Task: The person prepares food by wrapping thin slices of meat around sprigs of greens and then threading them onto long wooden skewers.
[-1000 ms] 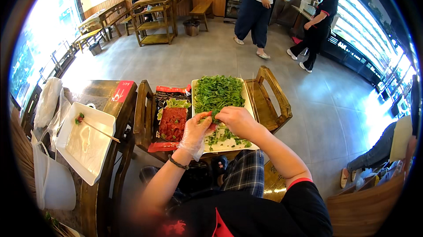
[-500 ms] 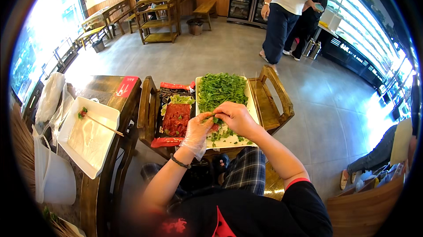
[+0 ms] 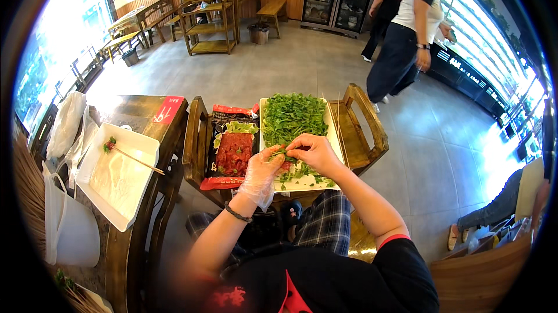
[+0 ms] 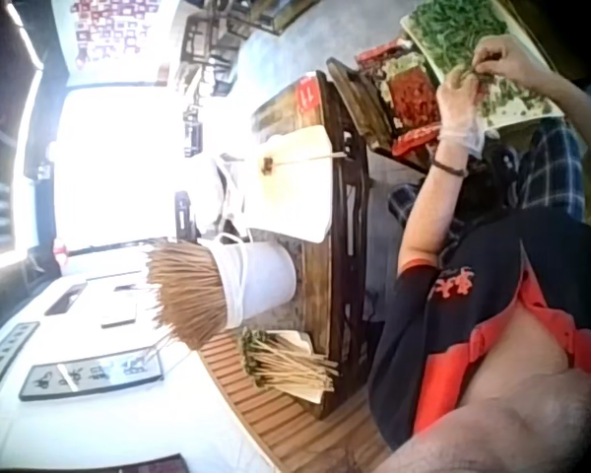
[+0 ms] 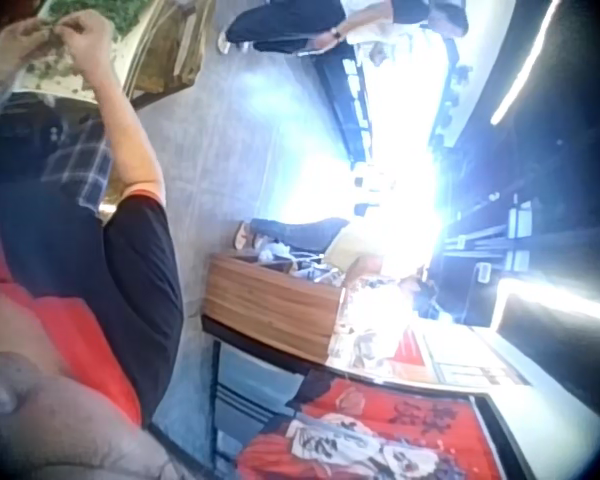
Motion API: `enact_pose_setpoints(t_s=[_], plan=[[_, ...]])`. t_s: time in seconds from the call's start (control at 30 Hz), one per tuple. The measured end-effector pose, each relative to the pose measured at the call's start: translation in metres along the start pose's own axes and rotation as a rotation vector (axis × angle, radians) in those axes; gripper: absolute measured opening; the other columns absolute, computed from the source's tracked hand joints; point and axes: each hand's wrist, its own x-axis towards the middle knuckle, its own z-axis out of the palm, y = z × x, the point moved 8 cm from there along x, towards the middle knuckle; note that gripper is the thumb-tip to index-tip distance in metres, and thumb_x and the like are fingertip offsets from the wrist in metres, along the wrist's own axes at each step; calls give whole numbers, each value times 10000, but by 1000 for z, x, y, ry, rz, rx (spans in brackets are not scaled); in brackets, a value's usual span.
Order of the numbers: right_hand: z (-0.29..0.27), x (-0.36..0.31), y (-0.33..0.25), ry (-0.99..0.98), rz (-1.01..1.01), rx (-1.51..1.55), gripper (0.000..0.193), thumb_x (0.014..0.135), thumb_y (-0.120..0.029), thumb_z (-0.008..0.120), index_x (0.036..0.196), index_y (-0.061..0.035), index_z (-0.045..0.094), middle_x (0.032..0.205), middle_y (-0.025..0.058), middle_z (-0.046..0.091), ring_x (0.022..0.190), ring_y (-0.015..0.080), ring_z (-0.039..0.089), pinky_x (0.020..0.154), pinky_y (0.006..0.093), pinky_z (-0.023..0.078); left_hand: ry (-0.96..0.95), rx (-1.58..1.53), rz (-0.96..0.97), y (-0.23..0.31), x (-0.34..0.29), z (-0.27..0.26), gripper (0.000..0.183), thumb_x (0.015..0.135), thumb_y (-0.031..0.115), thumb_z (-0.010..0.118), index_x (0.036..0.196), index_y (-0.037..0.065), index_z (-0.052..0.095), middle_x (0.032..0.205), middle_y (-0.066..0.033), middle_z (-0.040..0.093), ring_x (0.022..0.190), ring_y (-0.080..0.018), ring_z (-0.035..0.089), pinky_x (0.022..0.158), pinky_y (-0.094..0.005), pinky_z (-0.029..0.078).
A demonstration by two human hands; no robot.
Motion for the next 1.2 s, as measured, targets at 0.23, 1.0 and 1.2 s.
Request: enact_pose_setpoints(t_s=[0.23,1.0,1.2], plan=[[6,2,-13,-116,-165,-84,96,757,-97,637,825,-31,653,793,63,572,716,168,554,648,261,435,21,9,-4,2,-1,-6,258,847,93,562,1075,-9,499,910,-40,581,741,-103,574,658,-214,480],[18,-14,-25,-18,-428,-257,83,706,-9,618,789,-3,620,750,90,576,740,244,564,657,309,455,15,88,3,-11,1,-18,294,824,53,586,1091,-32,499,915,-49,565,764,-101,562,693,-226,480],[-21,11,36,92,8,-48,121,770,-50,579,868,-4,633,877,109,605,759,254,584,696,299,468,157,-17,-31,-12,-4,-35,242,825,68,591,1041,-30,541,848,-35,578,711,-116,575,695,-217,498]])
